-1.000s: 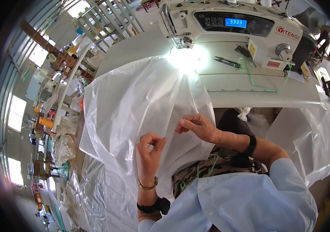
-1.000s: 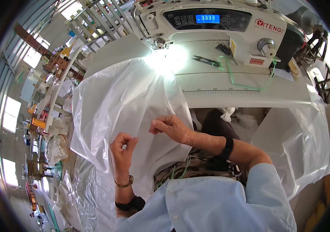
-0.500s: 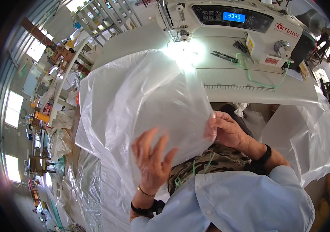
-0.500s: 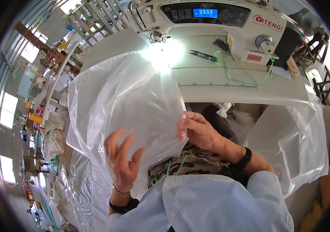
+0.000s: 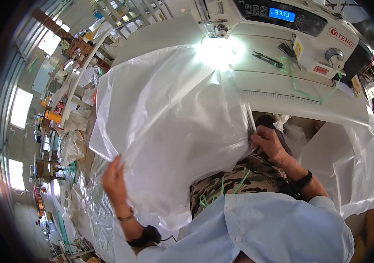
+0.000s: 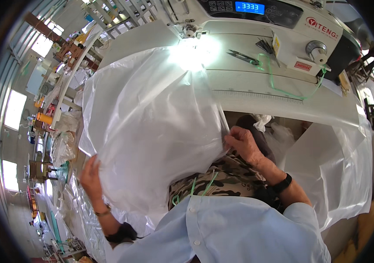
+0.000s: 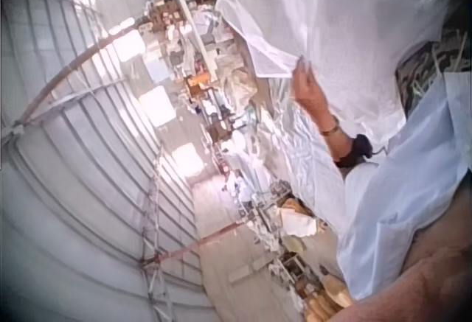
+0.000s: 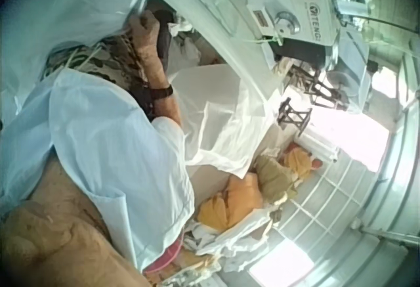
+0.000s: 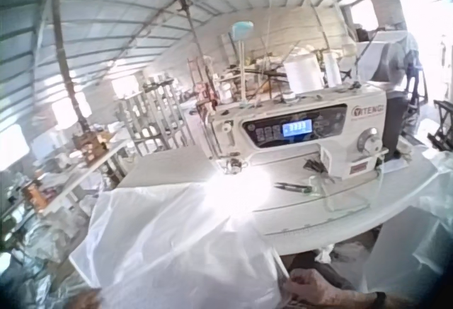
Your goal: The person folds the edges of a white plastic sheet and feeds it through a sewing machine to hem the material. They repeatedly align the seams and pull the sheet across the table, occasionally using shears to trim the plastic.
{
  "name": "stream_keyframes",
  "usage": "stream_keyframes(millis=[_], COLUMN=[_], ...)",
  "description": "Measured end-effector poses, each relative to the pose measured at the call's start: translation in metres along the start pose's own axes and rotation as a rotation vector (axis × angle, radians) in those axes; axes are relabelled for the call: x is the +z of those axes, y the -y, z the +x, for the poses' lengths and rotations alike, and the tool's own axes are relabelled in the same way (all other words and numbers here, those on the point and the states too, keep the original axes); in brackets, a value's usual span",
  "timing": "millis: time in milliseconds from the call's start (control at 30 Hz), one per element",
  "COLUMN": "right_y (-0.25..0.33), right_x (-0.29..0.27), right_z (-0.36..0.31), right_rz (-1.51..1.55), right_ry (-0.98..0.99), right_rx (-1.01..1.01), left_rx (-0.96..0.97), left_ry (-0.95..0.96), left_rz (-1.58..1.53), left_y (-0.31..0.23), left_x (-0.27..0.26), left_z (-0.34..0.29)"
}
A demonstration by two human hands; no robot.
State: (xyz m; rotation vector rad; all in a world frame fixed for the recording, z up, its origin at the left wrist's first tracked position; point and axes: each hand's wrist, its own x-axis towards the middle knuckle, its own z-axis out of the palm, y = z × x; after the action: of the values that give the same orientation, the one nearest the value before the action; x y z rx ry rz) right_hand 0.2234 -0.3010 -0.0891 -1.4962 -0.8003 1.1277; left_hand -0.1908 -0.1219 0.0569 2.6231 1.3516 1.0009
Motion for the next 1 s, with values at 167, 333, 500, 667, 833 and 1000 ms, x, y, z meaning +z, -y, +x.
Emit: stream_keyframes(millis=[167, 333, 500, 667, 833, 1000], right_y=[0.063, 0.124, 0.137, 0.124, 0.134, 0.108], right_x=[0.023, 0.052, 0.103, 0.153, 0.147, 0.145], right_z=[-0.01, 0.003, 0.047, 0.062, 0.024, 0.015], right_rz=[-0.547, -0.424, 0.278, 0.765, 0.8, 0.537], right_ry=[-0.273, 0.112, 0.404, 0.455, 0.452, 0.435], right_rx=[-0.52, -0.755, -0.223, 0.125, -0.002, -0.185], left_rx=[-0.226, -0.139, -0.167, -0.196, -0.373, 0.182], left_ry=[0.199, 0.137, 0.204, 0.23, 0.525, 1.005], left_rz=[-0.237, -0.55, -0.635, -0.363, -0.317, 0.367], left_y=[0.036, -0.002, -0.038, -0.049, -0.027, -0.063], left_x=[-0.055, -0.08, -0.087, -0.092, -0.073, -0.005], left_z=[0.087, 0.148, 0.16, 0.135, 0.079, 0.042])
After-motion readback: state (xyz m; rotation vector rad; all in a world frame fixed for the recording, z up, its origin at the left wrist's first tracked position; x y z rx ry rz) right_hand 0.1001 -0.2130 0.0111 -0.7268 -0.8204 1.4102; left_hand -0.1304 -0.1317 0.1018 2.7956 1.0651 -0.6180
